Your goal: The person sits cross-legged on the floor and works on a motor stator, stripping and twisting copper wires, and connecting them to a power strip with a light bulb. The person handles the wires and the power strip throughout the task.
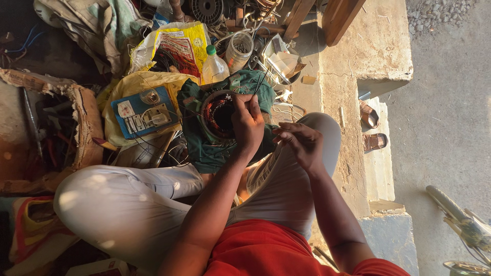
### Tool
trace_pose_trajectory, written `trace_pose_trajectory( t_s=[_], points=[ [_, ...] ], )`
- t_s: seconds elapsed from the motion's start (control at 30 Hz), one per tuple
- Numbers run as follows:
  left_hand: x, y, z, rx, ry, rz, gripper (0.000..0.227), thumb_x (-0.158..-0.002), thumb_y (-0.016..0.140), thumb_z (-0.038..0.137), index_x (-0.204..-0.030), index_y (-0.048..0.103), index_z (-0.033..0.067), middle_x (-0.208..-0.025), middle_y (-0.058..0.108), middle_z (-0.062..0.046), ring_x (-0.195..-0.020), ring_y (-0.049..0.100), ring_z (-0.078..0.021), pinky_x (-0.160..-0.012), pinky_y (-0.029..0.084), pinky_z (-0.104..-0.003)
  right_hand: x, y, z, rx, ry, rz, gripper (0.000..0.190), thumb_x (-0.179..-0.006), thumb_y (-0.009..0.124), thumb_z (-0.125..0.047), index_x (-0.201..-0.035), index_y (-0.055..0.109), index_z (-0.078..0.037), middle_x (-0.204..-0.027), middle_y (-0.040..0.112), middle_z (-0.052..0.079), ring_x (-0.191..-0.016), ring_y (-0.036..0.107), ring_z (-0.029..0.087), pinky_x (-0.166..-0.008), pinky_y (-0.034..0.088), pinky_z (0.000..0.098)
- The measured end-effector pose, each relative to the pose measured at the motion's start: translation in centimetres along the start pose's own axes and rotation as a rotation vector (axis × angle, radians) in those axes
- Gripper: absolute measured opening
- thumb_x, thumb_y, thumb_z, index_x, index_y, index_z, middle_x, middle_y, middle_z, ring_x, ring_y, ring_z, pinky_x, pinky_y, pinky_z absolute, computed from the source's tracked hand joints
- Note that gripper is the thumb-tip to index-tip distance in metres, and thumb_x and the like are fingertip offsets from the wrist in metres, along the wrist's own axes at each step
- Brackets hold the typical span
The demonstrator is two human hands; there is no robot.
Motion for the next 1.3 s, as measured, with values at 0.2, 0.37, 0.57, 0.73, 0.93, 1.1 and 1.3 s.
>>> trace_pose_trajectory(
  t_s=[0.2,0.37,0.57,0.73,0.93,1.1,1.3],
  points=[
    [0.3,0.1,1.3,-0.007,0.106,0.007,0.011,-0.109,0.056,0.01,-0.109,0.05,0.0009,-0.083,0.065,-0.014,-0.072,0.07,-0.0315,-0.061,0.052,-0.036,0.8,0.6,2.1,-0.149,0.008,0.133,0.034,-0.109,0.059,-0.025,-0.108,0.071,0.007,-0.082,0.074,0.016,-0.065,0.07,0.019,-0.059,0.054,0.0277],
    [0.2,0.5,1.5,-0.057,0.115,0.008,0.009,-0.109,0.056,0.008,-0.108,0.05,0.0005,-0.082,0.063,-0.016,-0.071,0.068,-0.0341,-0.06,0.05,-0.04,1.5,1.0,0.4,-0.082,-0.062,0.249,0.036,-0.11,0.058,-0.027,-0.101,0.069,0.006,-0.076,0.072,0.013,-0.06,0.068,0.016,-0.056,0.05,0.0253],
    [0.1,0.0,2.5,-0.075,0.216,0.067,0.009,-0.109,0.055,0.007,-0.107,0.049,0.0014,-0.085,0.063,-0.016,-0.074,0.066,-0.0345,-0.063,0.05,-0.041,1.3,1.3,-3.0,0.016,-0.227,0.197,0.033,-0.113,0.057,-0.025,-0.099,0.071,0.002,-0.08,0.072,0.01,-0.066,0.07,0.015,-0.061,0.055,0.0257],
    [0.0,-0.2,1.6,-0.002,0.105,0.035,0.009,-0.109,0.055,0.008,-0.108,0.05,0.0005,-0.082,0.063,-0.014,-0.068,0.067,-0.0281,-0.06,0.051,-0.038,0.1,0.4,-2.8,0.074,-0.069,0.098,0.026,-0.101,0.07,-0.014,-0.118,0.072,0.005,-0.086,0.072,0.011,-0.074,0.067,0.013,-0.066,0.054,0.0264],
    [0.0,-0.2,0.5,0.001,0.013,0.026,0.011,-0.109,0.056,0.01,-0.109,0.051,0.0005,-0.079,0.064,-0.013,-0.066,0.069,-0.0253,-0.059,0.051,-0.035,-0.3,1.2,-1.5,-0.012,-0.074,0.13,0.019,-0.102,0.07,-0.008,-0.116,0.074,0.003,-0.101,0.072,0.012,-0.084,0.07,0.014,-0.075,0.058,0.0286],
    [0.0,-0.4,1.0,-0.036,0.089,0.038,0.011,-0.109,0.056,0.01,-0.111,0.05,0.0006,-0.085,0.065,-0.014,-0.073,0.07,-0.0252,-0.063,0.053,-0.035,-0.4,2.6,0.7,-0.117,-0.011,0.184,0.023,-0.099,0.07,-0.005,-0.12,0.072,0.004,-0.105,0.073,0.012,-0.089,0.071,0.016,-0.081,0.06,0.0302],
    [0.0,0.0,0.3,0.004,0.018,0.001,0.012,-0.108,0.058,0.01,-0.11,0.05,0.0004,-0.085,0.066,-0.014,-0.073,0.071,-0.0249,-0.064,0.054,-0.035,-1.1,2.8,2.3,-0.24,0.037,0.175,0.029,-0.105,0.066,-0.011,-0.127,0.069,0.007,-0.106,0.071,0.012,-0.09,0.066,0.017,-0.083,0.055,0.0314]
  ],
)
Point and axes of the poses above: each hand's wrist, its own x-axis away from the middle knuckle, its own y-axis out of the palm, z = x × y, the point moved 9 cm from there along -x, towards the middle knuckle
